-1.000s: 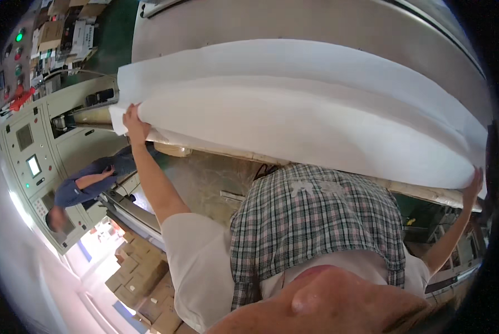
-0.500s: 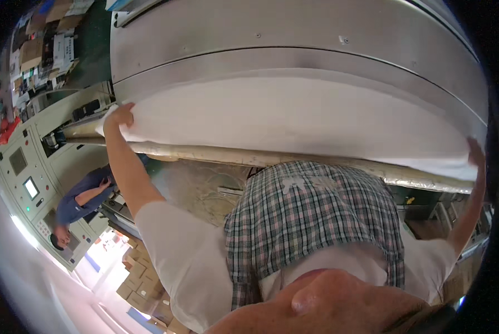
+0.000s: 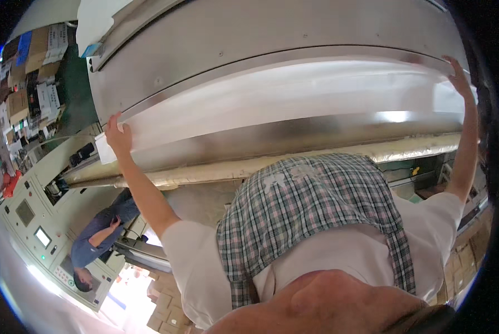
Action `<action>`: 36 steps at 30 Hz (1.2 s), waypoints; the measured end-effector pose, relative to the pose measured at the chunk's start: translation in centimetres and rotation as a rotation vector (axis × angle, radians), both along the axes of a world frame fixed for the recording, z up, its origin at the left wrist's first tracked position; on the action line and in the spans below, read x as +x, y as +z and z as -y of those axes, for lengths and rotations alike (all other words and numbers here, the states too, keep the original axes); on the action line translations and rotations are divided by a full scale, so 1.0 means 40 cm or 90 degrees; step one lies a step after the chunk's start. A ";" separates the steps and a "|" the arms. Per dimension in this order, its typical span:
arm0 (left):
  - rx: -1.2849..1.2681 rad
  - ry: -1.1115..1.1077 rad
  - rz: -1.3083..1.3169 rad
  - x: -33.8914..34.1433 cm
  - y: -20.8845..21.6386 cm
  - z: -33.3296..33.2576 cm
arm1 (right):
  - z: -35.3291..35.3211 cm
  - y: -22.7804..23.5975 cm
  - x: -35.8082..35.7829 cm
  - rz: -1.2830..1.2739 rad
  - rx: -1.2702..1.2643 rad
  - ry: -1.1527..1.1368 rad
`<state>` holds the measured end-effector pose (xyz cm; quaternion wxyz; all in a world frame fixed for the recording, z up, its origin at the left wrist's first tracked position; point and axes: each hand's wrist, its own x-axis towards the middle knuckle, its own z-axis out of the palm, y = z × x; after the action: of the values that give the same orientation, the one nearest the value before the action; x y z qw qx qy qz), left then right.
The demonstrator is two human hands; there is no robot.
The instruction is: Handling large rolls of white material on an industrial rolling machine, including cutting and adjusting layers.
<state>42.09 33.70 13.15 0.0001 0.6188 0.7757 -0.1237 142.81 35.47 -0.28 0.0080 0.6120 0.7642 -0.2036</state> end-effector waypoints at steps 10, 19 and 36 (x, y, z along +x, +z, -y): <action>0.297 -0.225 0.186 -0.107 -0.184 0.104 | 0.200 0.355 -1.060 -0.225 0.103 0.188; -0.002 -0.006 0.100 -0.058 -0.124 0.058 | 0.245 0.262 -1.054 0.014 0.318 0.009; 0.377 -0.313 -0.204 -0.583 -0.266 0.239 | 0.193 0.215 -0.693 0.232 0.556 -0.249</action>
<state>18.75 24.13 2.50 -0.3280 0.7320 0.5970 0.0135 115.10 27.74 8.30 -0.1532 0.7154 0.6354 0.2470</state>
